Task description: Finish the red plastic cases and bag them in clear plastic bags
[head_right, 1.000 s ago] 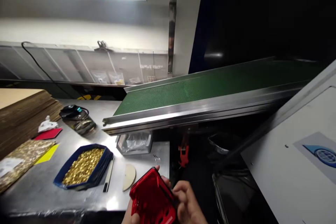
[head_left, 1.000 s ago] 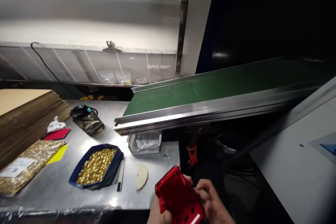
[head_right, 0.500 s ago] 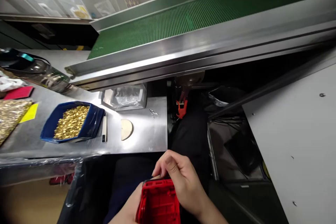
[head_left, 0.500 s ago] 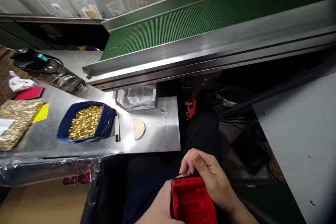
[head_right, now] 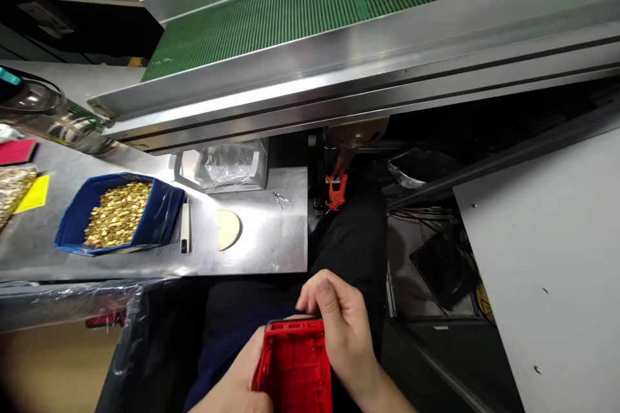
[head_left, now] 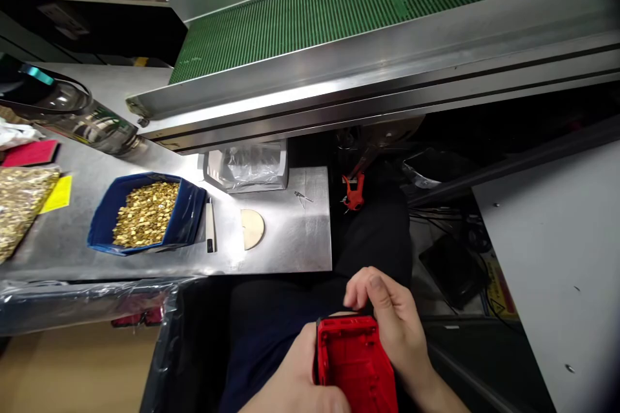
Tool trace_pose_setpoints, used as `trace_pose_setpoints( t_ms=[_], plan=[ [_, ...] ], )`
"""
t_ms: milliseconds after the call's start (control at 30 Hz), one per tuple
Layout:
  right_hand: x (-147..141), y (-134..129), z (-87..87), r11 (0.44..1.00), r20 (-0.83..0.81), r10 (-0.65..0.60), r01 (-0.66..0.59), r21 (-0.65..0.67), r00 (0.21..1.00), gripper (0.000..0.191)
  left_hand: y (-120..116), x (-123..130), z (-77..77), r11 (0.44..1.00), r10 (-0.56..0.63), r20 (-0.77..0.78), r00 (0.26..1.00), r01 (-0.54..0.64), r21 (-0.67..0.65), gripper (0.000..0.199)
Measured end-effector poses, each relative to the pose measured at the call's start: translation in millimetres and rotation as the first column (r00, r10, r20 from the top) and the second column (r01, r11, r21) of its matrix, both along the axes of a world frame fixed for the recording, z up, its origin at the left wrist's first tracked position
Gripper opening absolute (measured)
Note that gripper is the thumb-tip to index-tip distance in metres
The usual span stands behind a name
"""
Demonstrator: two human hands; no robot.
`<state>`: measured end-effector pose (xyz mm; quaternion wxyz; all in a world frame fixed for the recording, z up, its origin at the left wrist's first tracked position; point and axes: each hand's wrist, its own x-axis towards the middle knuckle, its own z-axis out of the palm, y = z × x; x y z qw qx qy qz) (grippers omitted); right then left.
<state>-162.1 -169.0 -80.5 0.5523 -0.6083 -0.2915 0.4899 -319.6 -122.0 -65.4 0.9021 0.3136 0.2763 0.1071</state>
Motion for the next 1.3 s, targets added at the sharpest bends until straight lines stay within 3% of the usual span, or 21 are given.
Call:
trace_pose_setpoints(
  t_ms=[133,367,567,767,1000,1167,1300],
  plan=[
    [1,-1,0.7,0.998,-0.084,0.070,-0.070,0.003,0.994,0.048,2,2,-2.8,0.998,-0.066,0.038,0.997,0.066,0.008,0.081],
    [1,2,-3.6,0.995,0.062,-0.056,0.061,-0.084,0.997,0.048,-2,-3,-10.9,0.999,-0.036,0.041,0.999,0.037,-0.013,0.086],
    [1,0,-5.2,0.999,-0.070,0.034,-0.035,-0.013,0.997,0.049,3,0,-10.3,0.999,-0.018,-0.001,1.000,0.018,0.050,0.086],
    [0,-1,-11.0,0.993,0.103,-0.109,0.113,-0.034,0.989,0.046,2,-3,-14.8,0.999,-0.041,0.035,0.999,0.040,0.021,0.084],
    [1,6,-8.5,0.999,-0.091,0.039,-0.039,0.005,0.995,0.048,5,0,-13.5,1.000,0.005,0.038,0.999,-0.005,0.000,0.077],
    [0,6,-12.0,0.999,0.006,-0.012,0.012,-0.041,1.000,0.046,7,-2,-13.8,1.000,-0.018,0.046,0.999,0.018,0.009,0.080],
    [1,9,-9.2,1.000,0.011,-0.003,0.003,0.011,1.000,0.046,8,-2,-14.8,1.000,-0.002,0.060,0.998,0.001,0.016,0.077]
  ],
)
